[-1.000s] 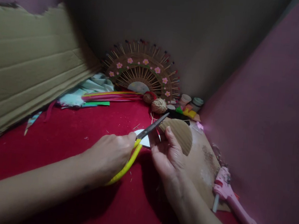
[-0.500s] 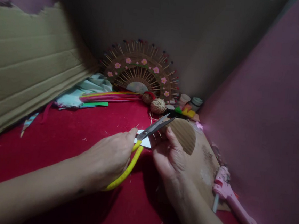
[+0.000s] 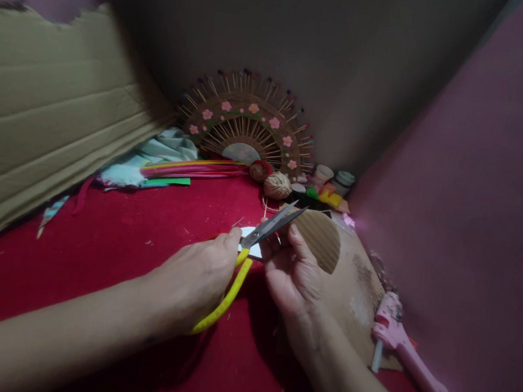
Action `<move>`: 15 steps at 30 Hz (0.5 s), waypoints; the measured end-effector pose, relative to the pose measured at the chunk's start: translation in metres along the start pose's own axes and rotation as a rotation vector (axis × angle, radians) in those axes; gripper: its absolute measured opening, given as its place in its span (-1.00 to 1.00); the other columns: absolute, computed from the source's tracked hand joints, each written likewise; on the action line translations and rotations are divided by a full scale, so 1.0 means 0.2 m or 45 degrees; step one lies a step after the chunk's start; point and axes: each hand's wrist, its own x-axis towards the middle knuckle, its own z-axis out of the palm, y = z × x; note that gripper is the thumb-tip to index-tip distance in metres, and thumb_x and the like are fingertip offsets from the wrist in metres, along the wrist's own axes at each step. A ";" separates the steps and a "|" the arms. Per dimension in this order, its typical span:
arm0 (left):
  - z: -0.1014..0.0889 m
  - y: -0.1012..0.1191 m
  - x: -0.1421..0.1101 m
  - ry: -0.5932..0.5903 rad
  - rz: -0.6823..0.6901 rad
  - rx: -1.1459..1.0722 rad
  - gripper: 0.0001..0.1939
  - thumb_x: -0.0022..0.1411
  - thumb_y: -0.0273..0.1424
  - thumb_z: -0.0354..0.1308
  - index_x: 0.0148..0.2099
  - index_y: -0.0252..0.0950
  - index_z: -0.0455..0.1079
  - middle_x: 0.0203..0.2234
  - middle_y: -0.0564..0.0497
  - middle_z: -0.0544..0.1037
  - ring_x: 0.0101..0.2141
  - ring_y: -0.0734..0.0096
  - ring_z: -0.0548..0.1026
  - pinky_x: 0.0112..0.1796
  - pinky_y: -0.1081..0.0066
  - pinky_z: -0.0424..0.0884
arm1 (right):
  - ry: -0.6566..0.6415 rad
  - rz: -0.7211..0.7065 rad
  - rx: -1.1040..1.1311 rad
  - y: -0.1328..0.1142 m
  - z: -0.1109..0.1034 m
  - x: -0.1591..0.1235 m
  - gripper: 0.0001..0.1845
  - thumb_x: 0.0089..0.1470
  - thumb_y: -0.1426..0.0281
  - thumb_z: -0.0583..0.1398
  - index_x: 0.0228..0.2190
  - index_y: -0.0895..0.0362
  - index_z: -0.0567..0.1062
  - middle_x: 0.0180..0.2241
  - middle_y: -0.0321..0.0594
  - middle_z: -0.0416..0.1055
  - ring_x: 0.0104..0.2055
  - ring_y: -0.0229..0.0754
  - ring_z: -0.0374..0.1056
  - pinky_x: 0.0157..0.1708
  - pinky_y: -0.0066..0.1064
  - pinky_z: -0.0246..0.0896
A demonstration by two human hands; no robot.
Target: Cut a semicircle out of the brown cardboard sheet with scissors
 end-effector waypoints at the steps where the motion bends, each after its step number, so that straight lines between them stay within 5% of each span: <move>1: 0.00 0.00 0.00 -0.001 0.011 0.010 -0.51 0.16 -0.40 -0.09 0.13 -0.48 0.08 -0.17 -0.30 0.46 -0.23 0.02 0.53 -0.26 0.13 0.46 | 0.003 0.000 -0.004 0.00 0.00 0.00 -0.86 -0.02 0.57 0.22 -0.47 0.15 0.57 -0.44 -0.27 0.60 -0.31 -0.26 0.52 -0.16 -0.41 0.43; 15: -0.05 0.00 0.00 -0.021 0.005 0.097 -0.74 0.21 -0.35 -0.14 -0.11 -0.35 0.22 -0.47 -0.09 0.46 -0.59 0.25 0.44 -0.56 0.32 0.31 | -0.010 0.002 -0.065 0.01 -0.02 -0.01 -0.93 -0.06 0.52 0.28 -0.46 0.13 0.57 -0.42 -0.30 0.60 -0.31 -0.27 0.50 -0.09 -0.36 0.40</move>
